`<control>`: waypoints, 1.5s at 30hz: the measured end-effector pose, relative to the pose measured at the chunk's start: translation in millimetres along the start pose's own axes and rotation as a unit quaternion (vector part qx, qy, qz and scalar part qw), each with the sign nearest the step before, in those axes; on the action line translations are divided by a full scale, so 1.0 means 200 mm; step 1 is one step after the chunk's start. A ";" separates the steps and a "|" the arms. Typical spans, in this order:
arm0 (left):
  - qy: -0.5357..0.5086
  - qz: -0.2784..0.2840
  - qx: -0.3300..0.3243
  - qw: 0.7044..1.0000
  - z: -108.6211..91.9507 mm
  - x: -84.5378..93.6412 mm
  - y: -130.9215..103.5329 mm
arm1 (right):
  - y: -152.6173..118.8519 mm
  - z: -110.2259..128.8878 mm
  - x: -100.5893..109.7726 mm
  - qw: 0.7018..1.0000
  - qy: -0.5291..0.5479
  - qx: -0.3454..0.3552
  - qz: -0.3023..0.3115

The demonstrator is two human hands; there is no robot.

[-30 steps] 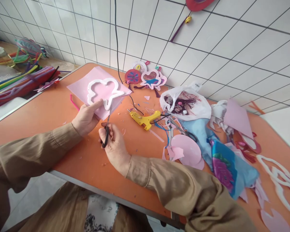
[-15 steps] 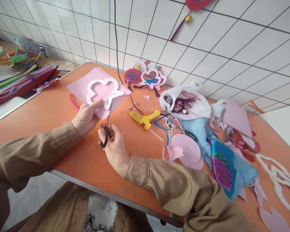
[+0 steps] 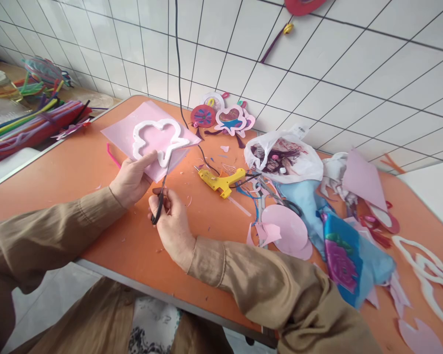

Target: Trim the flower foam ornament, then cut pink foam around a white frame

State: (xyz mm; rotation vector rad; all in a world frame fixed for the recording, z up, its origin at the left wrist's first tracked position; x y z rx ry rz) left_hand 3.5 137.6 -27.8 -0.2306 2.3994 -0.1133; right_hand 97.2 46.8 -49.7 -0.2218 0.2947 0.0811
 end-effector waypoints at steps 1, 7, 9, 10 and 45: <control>0.001 0.000 0.000 1.000 0.00 0.00 0.00 | 0.00 0.00 0.00 1.000 -0.001 0.000 0.001; 0.009 0.004 -0.006 1.000 -0.01 0.00 0.00 | 0.00 0.00 0.00 1.000 -0.009 0.005 -0.001; 0.009 0.010 -0.011 1.000 -0.01 -0.01 0.00 | 0.00 0.00 0.00 1.000 -0.013 0.004 -0.001; 0.011 0.010 -0.014 1.000 -0.02 -0.01 0.00 | 0.00 0.00 0.00 1.000 -0.013 0.002 -0.001; 0.030 0.025 -0.039 0.998 -0.05 -0.02 0.00 | -0.01 0.01 0.00 1.000 -0.025 -0.010 0.011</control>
Point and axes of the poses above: each hand's wrist, its own y-axis towards the middle knuckle, its own x-axis out of the back of the hand, z = x × y, the point moved 10 cm from there along y, towards the middle knuckle, and after that the axes turned 2 degrees about -x, right-handed, at the moved point
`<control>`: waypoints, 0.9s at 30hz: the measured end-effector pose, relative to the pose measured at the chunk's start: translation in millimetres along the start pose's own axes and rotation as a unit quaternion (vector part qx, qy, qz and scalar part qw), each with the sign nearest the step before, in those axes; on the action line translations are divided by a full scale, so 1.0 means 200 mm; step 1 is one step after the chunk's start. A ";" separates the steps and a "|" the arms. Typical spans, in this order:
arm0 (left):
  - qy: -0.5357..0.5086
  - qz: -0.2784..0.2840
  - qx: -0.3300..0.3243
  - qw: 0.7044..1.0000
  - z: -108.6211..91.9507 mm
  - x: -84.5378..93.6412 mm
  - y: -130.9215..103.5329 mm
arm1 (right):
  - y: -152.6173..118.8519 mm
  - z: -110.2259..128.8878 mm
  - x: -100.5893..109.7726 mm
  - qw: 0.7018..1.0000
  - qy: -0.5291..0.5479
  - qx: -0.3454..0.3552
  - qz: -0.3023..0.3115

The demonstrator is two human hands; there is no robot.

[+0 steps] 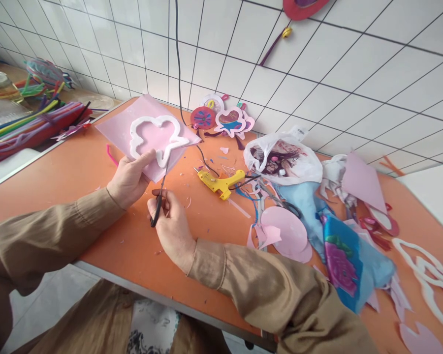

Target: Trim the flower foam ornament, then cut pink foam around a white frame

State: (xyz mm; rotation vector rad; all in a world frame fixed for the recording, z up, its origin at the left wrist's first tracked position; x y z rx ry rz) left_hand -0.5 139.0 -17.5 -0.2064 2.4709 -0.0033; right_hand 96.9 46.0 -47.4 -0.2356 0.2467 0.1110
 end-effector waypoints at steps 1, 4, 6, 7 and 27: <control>-0.002 0.001 0.000 1.000 0.00 0.00 0.00 | 0.00 0.00 0.00 1.000 -0.003 0.001 0.000; -0.004 0.005 0.000 1.000 0.00 0.00 0.00 | 0.01 0.00 0.00 1.000 -0.010 0.008 -0.002; -0.001 0.007 -0.001 1.000 0.00 -0.01 -0.01 | 0.01 0.00 0.01 1.000 -0.014 0.015 -0.001; 0.000 0.007 -0.002 1.000 0.00 -0.01 -0.01 | 0.01 0.00 0.01 1.000 -0.017 0.018 -0.001; 0.007 0.001 -0.013 1.000 -0.01 0.00 -0.02 | 0.03 -0.01 0.03 0.998 -0.048 0.046 -0.001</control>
Point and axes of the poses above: each hand's wrist, its own y-axis towards the middle knuckle, its own x-axis out of the back of the hand, z = x × y, the point moved 10 cm from there along y, towards the middle knuckle, and after that the axes turned 2 degrees about -x, right-handed, at the moved point
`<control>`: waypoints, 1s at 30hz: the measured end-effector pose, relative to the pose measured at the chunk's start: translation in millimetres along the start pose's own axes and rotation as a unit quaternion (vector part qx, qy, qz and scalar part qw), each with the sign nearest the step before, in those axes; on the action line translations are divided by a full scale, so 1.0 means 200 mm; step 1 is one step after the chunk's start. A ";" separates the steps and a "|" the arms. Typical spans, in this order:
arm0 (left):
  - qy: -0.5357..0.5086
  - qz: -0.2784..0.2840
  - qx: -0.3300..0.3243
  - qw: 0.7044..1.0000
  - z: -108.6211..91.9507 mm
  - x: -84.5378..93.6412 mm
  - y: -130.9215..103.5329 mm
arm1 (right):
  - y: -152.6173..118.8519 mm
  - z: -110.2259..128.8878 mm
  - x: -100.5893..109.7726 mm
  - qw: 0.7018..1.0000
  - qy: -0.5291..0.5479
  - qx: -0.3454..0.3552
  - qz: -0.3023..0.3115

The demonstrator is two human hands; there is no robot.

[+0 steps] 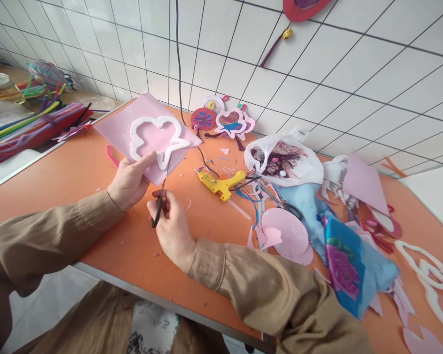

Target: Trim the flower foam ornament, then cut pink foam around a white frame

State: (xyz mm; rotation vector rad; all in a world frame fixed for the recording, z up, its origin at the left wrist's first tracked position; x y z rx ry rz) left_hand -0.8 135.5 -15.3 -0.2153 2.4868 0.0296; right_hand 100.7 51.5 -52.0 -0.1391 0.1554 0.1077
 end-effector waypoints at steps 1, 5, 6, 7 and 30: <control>0.000 0.002 0.001 1.000 0.00 0.00 0.00 | 0.00 0.00 0.00 1.000 0.000 0.001 0.001; -0.005 0.010 -0.001 1.000 0.00 -0.01 0.00 | 0.00 0.00 -0.01 1.000 -0.007 0.001 0.006; -0.006 0.010 -0.001 1.000 0.00 -0.01 0.00 | 0.00 0.00 -0.01 1.000 -0.007 0.000 0.007; -0.007 0.010 -0.001 1.000 0.00 -0.01 0.00 | 0.00 0.00 -0.01 1.000 -0.006 -0.003 0.007; -0.045 0.047 0.091 0.994 -0.04 -0.07 0.04 | -0.03 0.10 0.20 0.964 -0.234 -0.068 0.105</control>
Point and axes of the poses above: each hand's wrist, its own y-axis towards the middle knuckle, its own x-axis out of the back of the hand, z = x × y, the point moved 10 cm from there along y, towards the middle knuckle, and after that the axes turned 2 degrees about -x, right-handed, at the moved point
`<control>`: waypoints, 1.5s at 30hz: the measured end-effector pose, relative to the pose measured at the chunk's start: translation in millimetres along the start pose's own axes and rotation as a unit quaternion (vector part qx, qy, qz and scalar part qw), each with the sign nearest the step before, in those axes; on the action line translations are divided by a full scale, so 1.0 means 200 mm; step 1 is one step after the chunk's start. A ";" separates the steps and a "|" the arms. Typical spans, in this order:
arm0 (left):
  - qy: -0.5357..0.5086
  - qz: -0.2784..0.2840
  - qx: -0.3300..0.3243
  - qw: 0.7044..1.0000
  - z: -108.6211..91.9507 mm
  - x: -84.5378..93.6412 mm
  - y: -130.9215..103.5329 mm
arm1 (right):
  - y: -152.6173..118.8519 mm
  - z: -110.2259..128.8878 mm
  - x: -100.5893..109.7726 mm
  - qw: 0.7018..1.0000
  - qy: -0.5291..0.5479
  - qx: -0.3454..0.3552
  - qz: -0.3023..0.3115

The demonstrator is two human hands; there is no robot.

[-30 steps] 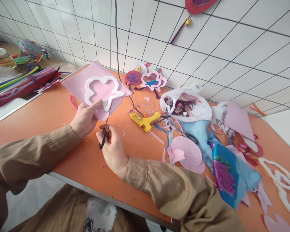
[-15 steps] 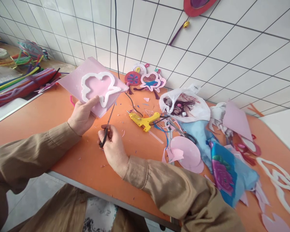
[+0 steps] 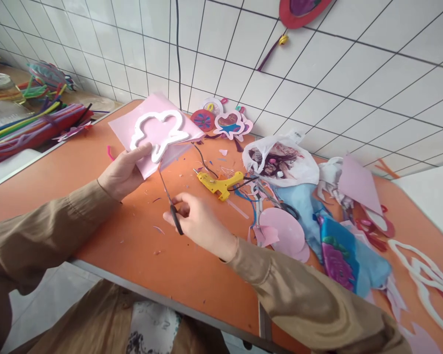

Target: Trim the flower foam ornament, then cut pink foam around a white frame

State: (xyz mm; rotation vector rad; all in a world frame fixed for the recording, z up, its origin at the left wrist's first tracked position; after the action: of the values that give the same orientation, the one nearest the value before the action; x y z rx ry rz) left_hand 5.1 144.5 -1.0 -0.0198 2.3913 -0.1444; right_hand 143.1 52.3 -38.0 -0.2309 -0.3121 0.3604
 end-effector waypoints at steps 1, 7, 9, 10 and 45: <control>0.001 0.009 0.009 1.000 0.01 -0.01 0.00 | -0.01 0.01 0.02 0.998 -0.063 0.019 0.006; 0.072 0.060 0.081 0.992 0.06 -0.01 0.00 | -0.12 0.08 0.11 0.930 -0.341 0.126 0.058; 0.085 0.076 0.087 0.990 0.07 -0.02 0.01 | -0.13 0.10 0.15 0.911 -0.381 0.155 0.032; 0.087 0.085 0.088 0.989 0.07 -0.02 0.00 | -0.14 0.12 0.16 0.903 -0.393 0.172 0.023; 0.151 0.164 0.102 0.969 0.22 -0.07 -0.07 | -0.19 -0.10 0.28 0.973 -0.218 0.023 0.077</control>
State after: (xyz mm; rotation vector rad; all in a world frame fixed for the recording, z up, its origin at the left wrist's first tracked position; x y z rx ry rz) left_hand 45.0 126.3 -22.0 0.5263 2.6291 -0.2518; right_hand 211.8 36.3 -32.6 -0.1283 -0.7197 0.5728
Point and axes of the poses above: each hand's wrist, its own y-axis towards the middle knuckle, its own x-axis out of the back of the hand, z = x × y, the point moved 10 cm from there along y, towards the middle knuckle, and after that the axes turned 2 degrees about -x, right-handed, at the moved point
